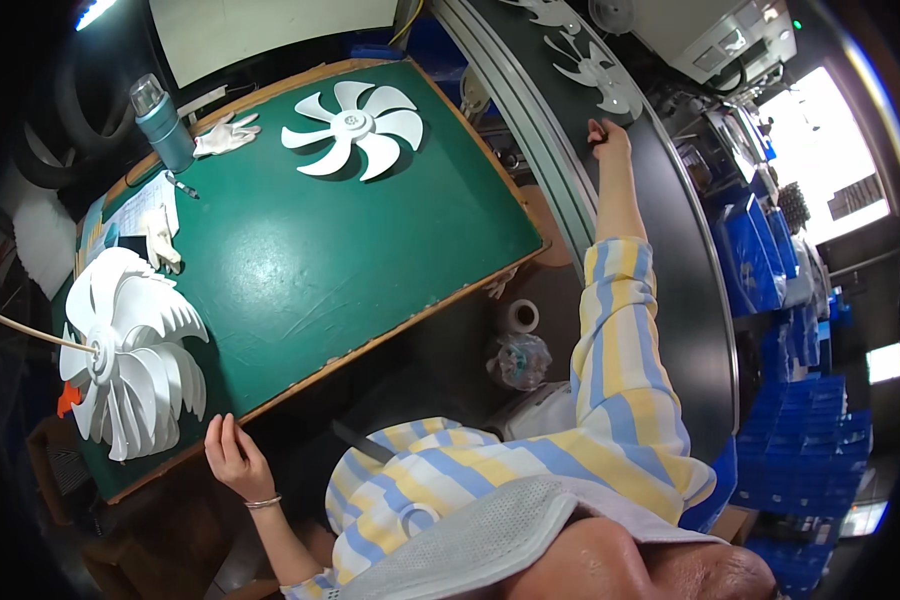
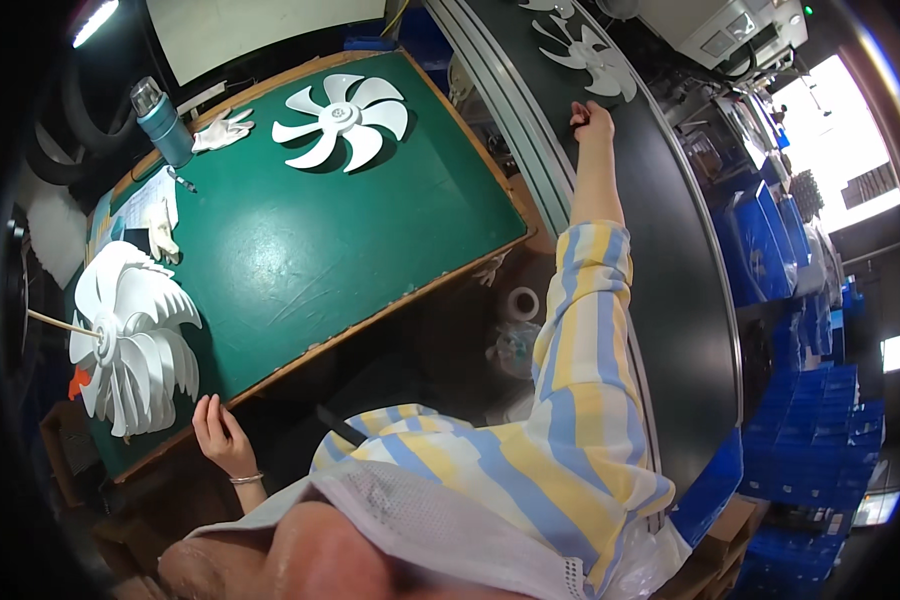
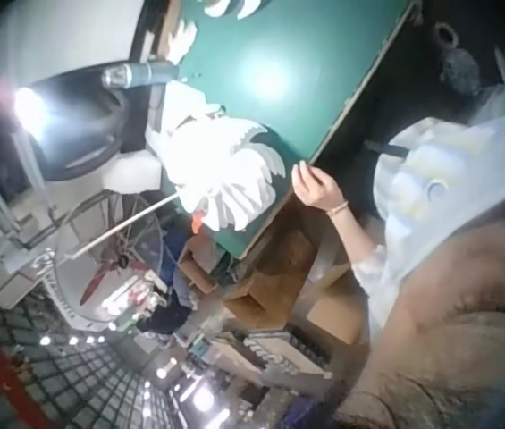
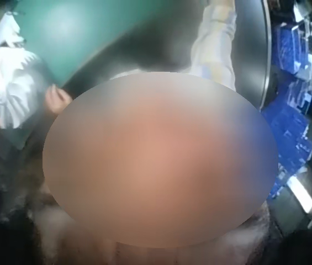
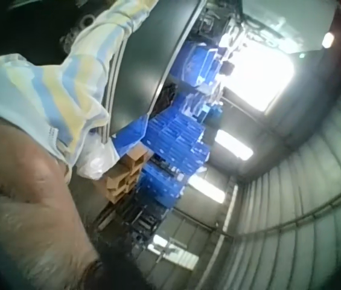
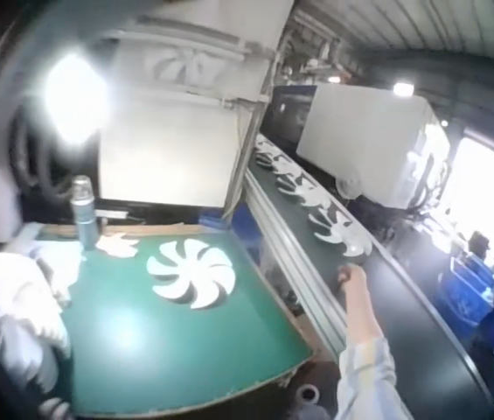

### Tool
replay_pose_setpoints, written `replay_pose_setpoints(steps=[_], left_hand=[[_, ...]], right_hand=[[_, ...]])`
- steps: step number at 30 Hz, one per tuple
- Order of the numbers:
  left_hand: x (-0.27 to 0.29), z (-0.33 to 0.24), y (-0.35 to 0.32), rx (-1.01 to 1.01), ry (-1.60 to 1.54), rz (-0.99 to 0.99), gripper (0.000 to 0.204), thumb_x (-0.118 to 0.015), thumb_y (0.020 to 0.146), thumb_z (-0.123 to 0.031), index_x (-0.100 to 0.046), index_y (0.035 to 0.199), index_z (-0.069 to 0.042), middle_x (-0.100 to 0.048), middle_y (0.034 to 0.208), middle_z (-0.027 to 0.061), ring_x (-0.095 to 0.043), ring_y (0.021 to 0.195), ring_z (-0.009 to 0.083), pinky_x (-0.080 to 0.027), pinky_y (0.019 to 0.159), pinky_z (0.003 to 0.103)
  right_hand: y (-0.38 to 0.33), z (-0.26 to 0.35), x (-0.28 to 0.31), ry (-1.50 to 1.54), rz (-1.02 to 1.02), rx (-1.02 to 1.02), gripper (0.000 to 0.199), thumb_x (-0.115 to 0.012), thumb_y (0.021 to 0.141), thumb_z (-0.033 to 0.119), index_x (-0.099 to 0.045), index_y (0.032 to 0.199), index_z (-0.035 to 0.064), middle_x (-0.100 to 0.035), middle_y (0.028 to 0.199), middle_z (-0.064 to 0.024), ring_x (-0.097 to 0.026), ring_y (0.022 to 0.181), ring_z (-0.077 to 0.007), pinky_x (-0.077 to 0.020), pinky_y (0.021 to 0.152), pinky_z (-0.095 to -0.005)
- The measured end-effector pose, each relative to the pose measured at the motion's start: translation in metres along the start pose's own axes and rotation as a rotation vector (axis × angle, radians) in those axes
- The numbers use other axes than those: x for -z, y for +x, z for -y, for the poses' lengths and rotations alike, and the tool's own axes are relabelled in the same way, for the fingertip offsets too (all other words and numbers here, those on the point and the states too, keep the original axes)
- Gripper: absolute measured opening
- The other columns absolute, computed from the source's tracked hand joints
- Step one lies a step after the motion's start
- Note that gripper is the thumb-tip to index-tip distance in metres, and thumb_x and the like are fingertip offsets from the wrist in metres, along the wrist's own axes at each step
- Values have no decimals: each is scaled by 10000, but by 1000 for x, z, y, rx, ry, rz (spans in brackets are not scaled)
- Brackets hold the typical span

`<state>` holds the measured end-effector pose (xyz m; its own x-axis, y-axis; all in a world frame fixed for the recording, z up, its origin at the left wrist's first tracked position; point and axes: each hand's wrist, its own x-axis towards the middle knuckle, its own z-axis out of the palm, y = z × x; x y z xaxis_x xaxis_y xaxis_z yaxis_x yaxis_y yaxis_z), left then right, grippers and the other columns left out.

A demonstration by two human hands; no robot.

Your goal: The recorder is assembling plastic fan blades by attaching center hubs to the blade assemblies and stacking them on a workbench.

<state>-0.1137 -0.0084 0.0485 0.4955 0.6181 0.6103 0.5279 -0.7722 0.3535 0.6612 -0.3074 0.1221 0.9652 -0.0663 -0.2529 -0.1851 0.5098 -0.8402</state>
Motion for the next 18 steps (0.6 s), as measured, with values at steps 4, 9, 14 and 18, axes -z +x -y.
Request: replay_pose_setpoints(steps=[4,9,14,18], left_hand=[[6,-12,8,-14,42,67,233,-644,839,44,-685,1064,1,-649,1119,156,-636,965,327,-502,830,412],[26,-39,23,-21,140,109,261,-654,814,33,-689,1066,-26,-653,1124,143,-638,969,337,-512,832,413],[-1,-23,14,3,55,26,253,-689,746,-35,-681,999,-52,-654,1067,129,-644,933,329,-523,800,414],[-9,-30,26,-71,52,60,236,-703,751,-43,-683,986,-59,-662,1056,110,-652,910,300,-523,768,393]], right_hand=[[52,-18,-11,-3,92,-30,147,-515,972,85,-479,1090,3,-620,894,-206,-637,694,-268,-392,425,-295],[157,-57,23,-102,205,-35,306,-504,973,187,-532,1241,42,-657,1063,-177,-649,838,-305,-516,615,-410],[263,76,50,-1690,509,886,430,-642,884,255,-589,1279,94,-644,1114,-118,-618,960,-279,-483,774,-378],[201,51,28,-825,186,329,310,-604,916,183,-644,1210,92,-631,922,-71,-582,760,-181,-421,571,-278]])
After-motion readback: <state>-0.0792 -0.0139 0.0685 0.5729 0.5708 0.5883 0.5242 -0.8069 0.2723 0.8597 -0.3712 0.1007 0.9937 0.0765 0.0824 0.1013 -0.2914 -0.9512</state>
